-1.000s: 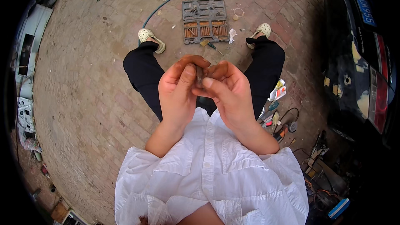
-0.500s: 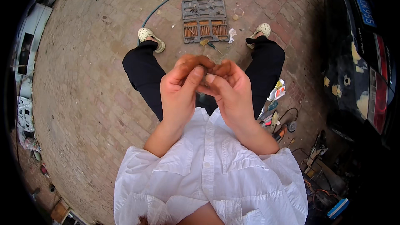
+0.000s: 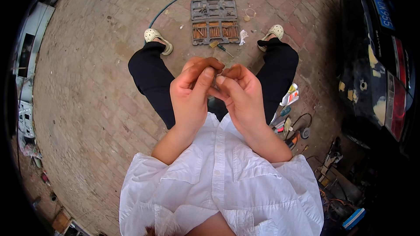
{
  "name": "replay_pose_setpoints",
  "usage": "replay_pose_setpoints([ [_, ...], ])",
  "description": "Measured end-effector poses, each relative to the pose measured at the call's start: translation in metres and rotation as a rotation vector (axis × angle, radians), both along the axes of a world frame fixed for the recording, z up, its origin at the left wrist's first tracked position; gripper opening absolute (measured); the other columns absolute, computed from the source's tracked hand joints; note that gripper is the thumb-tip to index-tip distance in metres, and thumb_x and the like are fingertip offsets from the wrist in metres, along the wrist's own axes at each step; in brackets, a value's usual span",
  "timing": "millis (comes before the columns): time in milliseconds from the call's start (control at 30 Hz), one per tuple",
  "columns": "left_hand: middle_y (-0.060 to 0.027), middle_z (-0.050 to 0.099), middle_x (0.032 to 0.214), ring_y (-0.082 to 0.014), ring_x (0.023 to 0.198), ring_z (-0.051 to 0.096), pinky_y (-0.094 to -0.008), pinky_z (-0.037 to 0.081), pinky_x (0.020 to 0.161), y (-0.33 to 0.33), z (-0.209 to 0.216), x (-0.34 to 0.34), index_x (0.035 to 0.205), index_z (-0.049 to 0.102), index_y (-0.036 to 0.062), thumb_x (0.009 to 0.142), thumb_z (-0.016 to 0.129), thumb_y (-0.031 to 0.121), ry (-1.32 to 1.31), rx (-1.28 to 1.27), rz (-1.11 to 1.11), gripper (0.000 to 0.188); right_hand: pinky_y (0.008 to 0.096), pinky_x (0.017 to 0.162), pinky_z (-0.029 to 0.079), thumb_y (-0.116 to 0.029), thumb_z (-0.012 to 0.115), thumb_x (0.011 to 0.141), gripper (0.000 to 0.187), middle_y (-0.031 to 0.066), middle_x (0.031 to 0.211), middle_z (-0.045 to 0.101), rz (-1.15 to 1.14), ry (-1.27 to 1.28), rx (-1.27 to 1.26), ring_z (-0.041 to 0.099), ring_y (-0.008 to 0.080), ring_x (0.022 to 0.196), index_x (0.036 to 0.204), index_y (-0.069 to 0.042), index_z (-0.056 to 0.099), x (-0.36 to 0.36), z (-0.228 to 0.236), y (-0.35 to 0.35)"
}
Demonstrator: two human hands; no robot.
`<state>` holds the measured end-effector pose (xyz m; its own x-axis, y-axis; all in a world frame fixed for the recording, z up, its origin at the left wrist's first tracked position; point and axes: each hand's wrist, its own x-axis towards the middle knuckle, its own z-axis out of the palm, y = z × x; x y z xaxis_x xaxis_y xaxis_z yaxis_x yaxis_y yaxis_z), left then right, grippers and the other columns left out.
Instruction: The person scrapes residue off a small circular auto part using a small screwdriver while sitting on a brick floor.
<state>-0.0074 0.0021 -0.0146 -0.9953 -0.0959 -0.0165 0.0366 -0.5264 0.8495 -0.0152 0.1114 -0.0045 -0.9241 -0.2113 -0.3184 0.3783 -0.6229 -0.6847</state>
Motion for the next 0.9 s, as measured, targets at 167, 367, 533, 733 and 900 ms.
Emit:
replay_pose_setpoints([
  [167,-0.0105,0.053,0.099,-0.0109,0.078,0.055,-0.0190,0.051,0.060,-0.002,-0.011,-0.002,0.097,0.058,-0.0092,0.090,0.051,0.006,0.028,-0.066,0.013,0.018,0.0324,0.076,0.056,0.002,0.051,0.084,0.007,0.0034,0.077,0.054,-0.034,-0.086,-0.042,0.054,0.0055,0.066,0.081,-0.003,0.047,0.002,-0.004,-0.001],
  [367,-0.0103,0.054,0.098,-0.0107,0.079,0.055,-0.0187,0.052,0.058,-0.001,-0.014,-0.002,0.096,0.057,-0.0098,0.090,0.049,0.006,0.066,-0.130,0.045,0.018,0.0321,0.075,0.056,0.000,0.051,0.085,0.007,0.0019,0.074,0.053,-0.012,-0.038,0.057,0.054,0.0057,0.066,0.081,-0.003,0.047,0.001,0.000,-0.003],
  [533,-0.0061,0.055,0.092,-0.0103,0.080,0.054,-0.0209,0.044,0.068,0.000,-0.010,-0.003,0.095,0.062,-0.0049,0.089,0.052,0.007,0.012,-0.056,0.038,0.016,0.0317,0.078,0.055,-0.001,0.052,0.086,0.006,0.0034,0.078,0.054,-0.008,-0.015,-0.101,0.057,0.0079,0.073,0.082,-0.003,0.048,0.001,-0.012,0.002],
  [733,-0.0037,0.056,0.093,-0.0077,0.081,0.052,-0.0199,0.042,0.072,-0.005,-0.001,-0.005,0.105,0.058,-0.0038,0.092,0.051,0.014,-0.047,0.316,-0.076,0.024,0.0322,0.080,0.055,-0.003,0.052,0.087,0.007,0.0032,0.080,0.054,-0.007,-0.085,-0.084,0.059,0.0105,0.080,0.082,-0.004,0.047,0.001,0.001,-0.004],
  [900,-0.0040,0.058,0.096,-0.0081,0.084,0.053,-0.0209,0.043,0.074,-0.006,-0.003,-0.006,0.108,0.057,-0.0031,0.092,0.050,0.014,-0.046,0.325,-0.132,0.024,0.0324,0.080,0.055,-0.002,0.052,0.086,0.006,0.0035,0.084,0.054,0.038,-0.025,-0.111,0.059,0.0112,0.082,0.084,-0.003,0.047,-0.002,0.003,0.002],
])
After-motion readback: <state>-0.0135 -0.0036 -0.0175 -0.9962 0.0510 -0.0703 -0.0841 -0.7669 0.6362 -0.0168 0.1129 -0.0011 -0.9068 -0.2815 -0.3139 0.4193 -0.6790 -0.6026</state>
